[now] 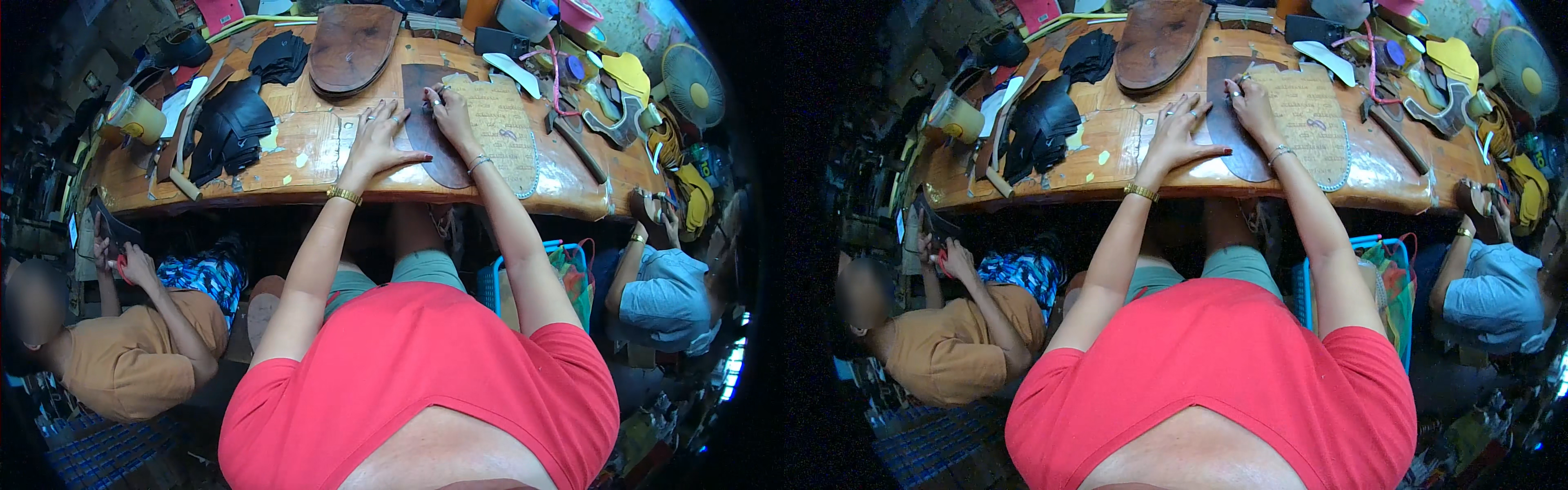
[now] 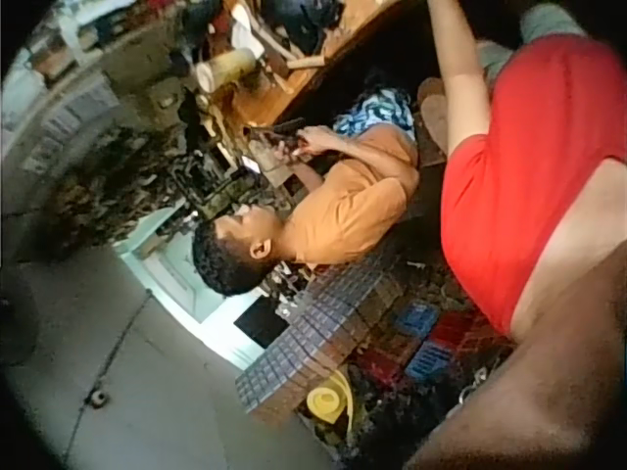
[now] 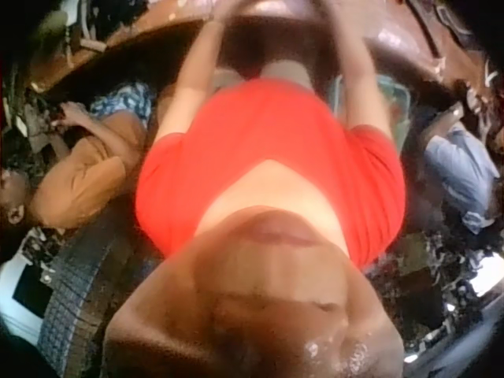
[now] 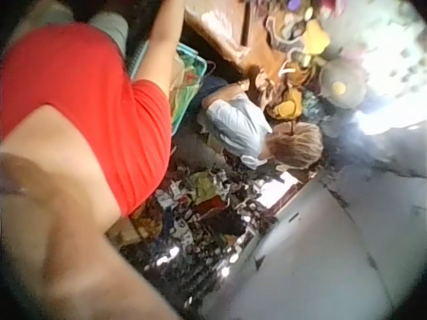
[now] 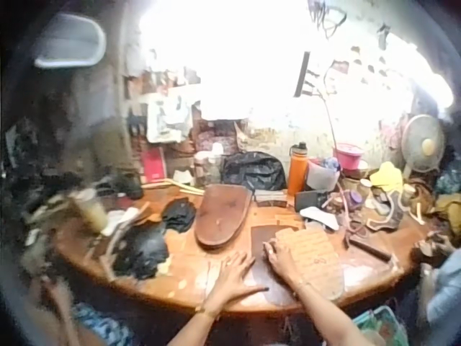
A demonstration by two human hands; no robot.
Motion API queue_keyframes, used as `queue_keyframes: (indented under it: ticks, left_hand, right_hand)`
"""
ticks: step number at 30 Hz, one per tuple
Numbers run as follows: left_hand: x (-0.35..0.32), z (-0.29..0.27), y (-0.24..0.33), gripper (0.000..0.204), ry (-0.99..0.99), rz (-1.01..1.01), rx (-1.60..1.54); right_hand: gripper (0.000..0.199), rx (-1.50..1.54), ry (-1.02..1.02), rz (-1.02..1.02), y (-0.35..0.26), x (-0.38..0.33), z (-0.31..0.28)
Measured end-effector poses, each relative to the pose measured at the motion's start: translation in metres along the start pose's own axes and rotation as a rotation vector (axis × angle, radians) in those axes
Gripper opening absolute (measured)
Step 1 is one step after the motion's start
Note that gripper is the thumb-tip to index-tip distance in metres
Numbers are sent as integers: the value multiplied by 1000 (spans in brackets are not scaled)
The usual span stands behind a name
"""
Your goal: The person uses a curved metal template and a pen to trace a pattern onto a piece of brown leather on a wooden workbench. They repeatedly lift the template, reposition it, and trace the outline, then flip the leather to mark the other side.
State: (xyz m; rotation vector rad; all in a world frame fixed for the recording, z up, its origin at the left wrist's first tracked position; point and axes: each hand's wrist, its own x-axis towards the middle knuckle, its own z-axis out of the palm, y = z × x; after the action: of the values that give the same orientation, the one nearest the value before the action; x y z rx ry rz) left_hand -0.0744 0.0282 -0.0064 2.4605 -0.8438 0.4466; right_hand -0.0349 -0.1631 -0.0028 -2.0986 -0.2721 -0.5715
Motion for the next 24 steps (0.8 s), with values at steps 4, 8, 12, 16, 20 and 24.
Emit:
queue_keyframes:
  ticks: [4,8,12,16,20,24]
  left_hand:
    - [0,1,0,100,0,-8,-3]
    - [-1,2,-2,101,2,-10,3]
    - [1,1,2,101,2,2,3]
    - [-1,-1,3,101,25,1,-59]
    - [-1,-5,4,101,6,-19,-59]
    - [0,-2,5,102,3,-18,-49]
  right_hand:
    - [25,-41,-21,-64,2,0,2]
    - [25,142,-49,26,1,1,-2]
    - [23,638,154,50,19,11,-22]
    - [16,549,220,87,39,15,-80]
    - [18,451,245,106,48,1,-128]
    - [18,317,289,152,66,-19,-170]
